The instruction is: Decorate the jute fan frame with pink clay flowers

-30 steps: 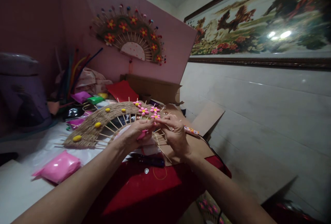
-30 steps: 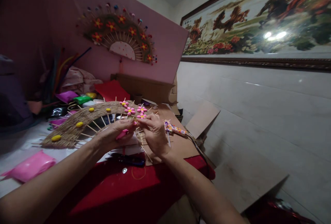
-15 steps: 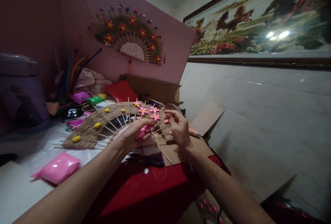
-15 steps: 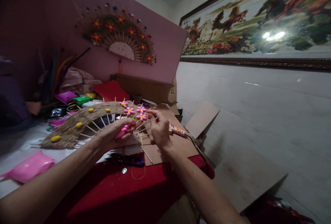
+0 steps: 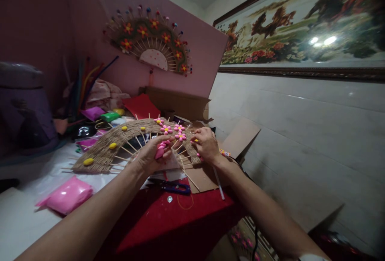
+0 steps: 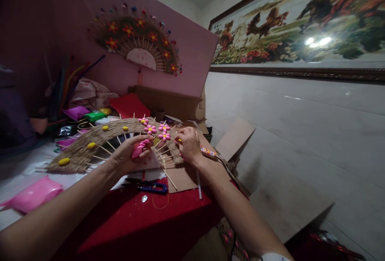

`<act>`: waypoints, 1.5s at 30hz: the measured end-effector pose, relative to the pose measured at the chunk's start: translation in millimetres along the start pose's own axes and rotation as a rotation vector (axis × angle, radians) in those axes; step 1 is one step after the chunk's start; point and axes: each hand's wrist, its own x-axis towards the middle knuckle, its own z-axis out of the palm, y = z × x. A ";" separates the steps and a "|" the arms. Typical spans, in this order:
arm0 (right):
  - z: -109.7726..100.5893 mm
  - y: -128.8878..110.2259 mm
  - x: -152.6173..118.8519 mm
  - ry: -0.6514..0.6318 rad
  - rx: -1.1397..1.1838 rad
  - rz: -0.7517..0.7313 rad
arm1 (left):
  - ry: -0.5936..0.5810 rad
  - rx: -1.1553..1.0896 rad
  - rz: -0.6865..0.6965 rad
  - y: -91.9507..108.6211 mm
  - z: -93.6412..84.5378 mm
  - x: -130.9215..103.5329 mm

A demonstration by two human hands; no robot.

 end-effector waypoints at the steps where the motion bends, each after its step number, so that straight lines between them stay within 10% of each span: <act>1: 0.9 1.1 0.9 0.012 0.071 0.038 | 0.000 0.006 0.003 -0.3 -0.3 0.5; 12: -3.2 8.2 9.2 0.121 0.818 0.513 | 0.005 0.009 -0.018 -0.4 0.6 -0.1; 21: -24.2 -28.7 0.1 -0.100 1.341 0.762 | 0.028 0.138 0.035 -5.3 -2.4 0.8; 29: -21.3 -64.3 -4.9 -0.274 1.323 0.755 | -0.116 0.358 0.095 -12.5 -7.2 1.0; 45: -22.2 -75.5 -5.3 -0.233 1.284 0.657 | -0.084 0.357 0.171 -14.1 -7.1 2.1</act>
